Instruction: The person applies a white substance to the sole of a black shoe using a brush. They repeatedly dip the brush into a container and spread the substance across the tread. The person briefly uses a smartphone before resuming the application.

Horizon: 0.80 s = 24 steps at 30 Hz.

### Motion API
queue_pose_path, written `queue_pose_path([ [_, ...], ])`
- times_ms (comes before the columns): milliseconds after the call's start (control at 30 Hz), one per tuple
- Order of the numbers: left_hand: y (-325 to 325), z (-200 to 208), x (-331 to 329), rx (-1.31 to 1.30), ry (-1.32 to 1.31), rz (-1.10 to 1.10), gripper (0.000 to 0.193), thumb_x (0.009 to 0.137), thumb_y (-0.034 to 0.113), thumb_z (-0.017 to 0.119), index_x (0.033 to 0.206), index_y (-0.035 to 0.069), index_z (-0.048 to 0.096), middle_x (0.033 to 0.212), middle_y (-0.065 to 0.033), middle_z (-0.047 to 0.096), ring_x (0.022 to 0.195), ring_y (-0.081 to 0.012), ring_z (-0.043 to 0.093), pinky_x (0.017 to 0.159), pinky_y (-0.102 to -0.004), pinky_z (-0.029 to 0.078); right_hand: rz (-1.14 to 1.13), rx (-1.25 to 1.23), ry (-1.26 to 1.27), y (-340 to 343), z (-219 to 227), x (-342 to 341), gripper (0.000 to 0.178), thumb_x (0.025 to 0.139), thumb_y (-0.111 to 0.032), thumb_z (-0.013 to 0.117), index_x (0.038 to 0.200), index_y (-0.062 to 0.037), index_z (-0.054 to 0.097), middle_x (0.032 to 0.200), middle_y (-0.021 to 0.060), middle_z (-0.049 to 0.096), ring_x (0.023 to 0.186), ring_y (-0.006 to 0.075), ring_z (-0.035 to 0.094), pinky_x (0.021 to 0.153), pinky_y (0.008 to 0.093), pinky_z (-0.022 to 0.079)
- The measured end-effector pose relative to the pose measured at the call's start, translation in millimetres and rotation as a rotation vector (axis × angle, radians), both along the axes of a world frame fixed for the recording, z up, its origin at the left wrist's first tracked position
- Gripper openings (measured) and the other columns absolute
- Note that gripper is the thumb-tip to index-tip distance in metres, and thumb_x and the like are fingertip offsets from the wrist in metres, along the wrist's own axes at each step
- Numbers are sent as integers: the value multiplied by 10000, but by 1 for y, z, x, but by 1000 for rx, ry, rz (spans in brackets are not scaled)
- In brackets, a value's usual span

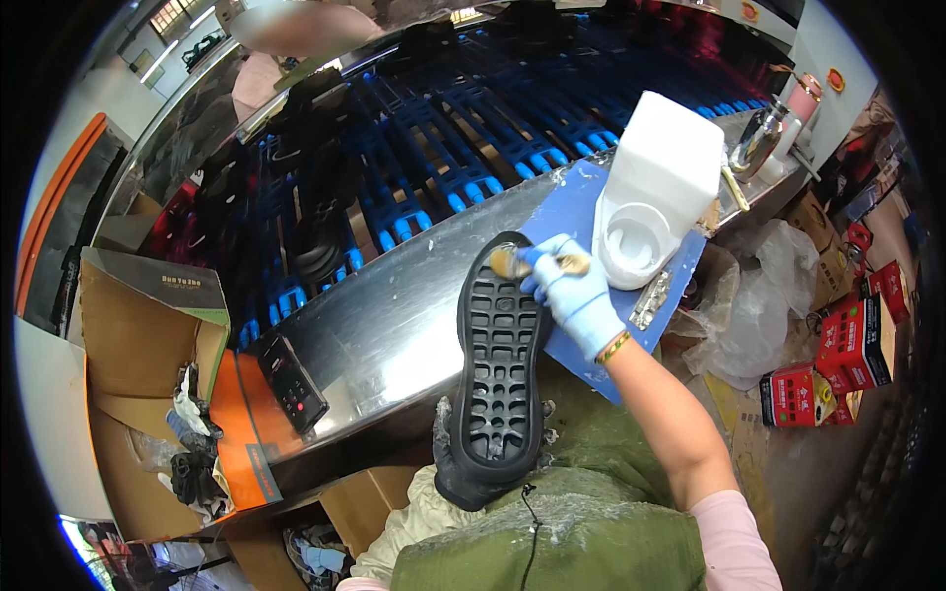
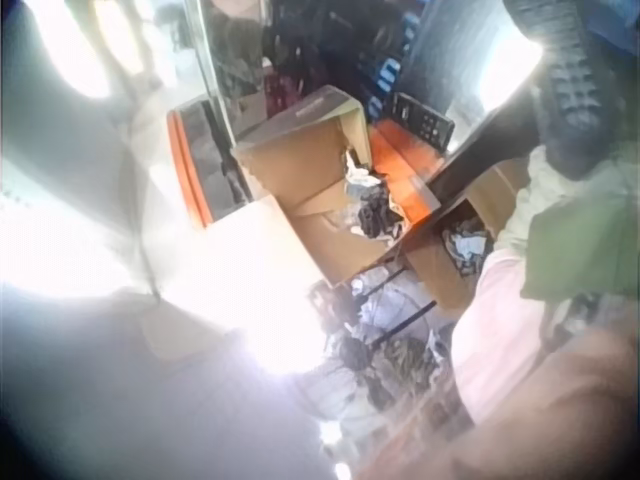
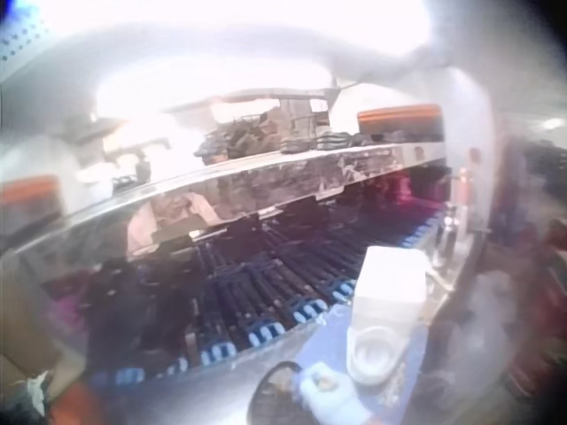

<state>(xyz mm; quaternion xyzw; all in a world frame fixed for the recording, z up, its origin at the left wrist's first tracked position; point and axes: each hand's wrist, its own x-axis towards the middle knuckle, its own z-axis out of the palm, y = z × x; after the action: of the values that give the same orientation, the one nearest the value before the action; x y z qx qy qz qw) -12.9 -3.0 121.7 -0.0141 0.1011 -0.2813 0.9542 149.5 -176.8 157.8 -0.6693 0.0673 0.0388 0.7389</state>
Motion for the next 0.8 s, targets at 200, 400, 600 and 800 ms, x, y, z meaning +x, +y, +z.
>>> queue_pose_path([
  [200, 19, -150, 26, 318, -375, 176, 637, 997, 490, 606, 1374, -16, 525, 1254, -218, 661, 1106, -278, 687, 902, -397, 603, 960, 13, 77, -12, 58, -89, 147, 974, -214, 680, 952, -69, 688, 849, 1, 703, 734, 68, 642, 693, 255, 543],
  [400, 26, -21, -24, -62, 61, -68, 964, 915, 785, 437, 1595, 108, 345, 1528, -324, 418, 1354, -554, 453, 1014, -692, 480, 248, -169, -283, 1, 4, -27, 156, 979, -170, 669, 1043, -36, 717, 969, 54, 734, 793, 100, 672, 707, 234, 532],
  [600, 30, -13, -30, -126, 173, -20, 895, 934, 742, 467, 1581, 130, 378, 1490, -257, 487, 1352, -552, 458, 1033, -673, 479, 389, -369, -576, -20, 30, -38, 145, 963, -172, 662, 1005, -41, 709, 931, 97, 730, 793, 165, 680, 755, 320, 558],
  [800, 29, -19, -27, -116, 87, -4, 871, 940, 734, 473, 1578, 147, 390, 1497, -249, 480, 1359, -570, 437, 1048, -672, 470, 117, -933, -966, -27, 22, 14, 102, 867, -216, 677, 934, -163, 732, 870, 63, 729, 822, 302, 641, 744, 422, 515],
])
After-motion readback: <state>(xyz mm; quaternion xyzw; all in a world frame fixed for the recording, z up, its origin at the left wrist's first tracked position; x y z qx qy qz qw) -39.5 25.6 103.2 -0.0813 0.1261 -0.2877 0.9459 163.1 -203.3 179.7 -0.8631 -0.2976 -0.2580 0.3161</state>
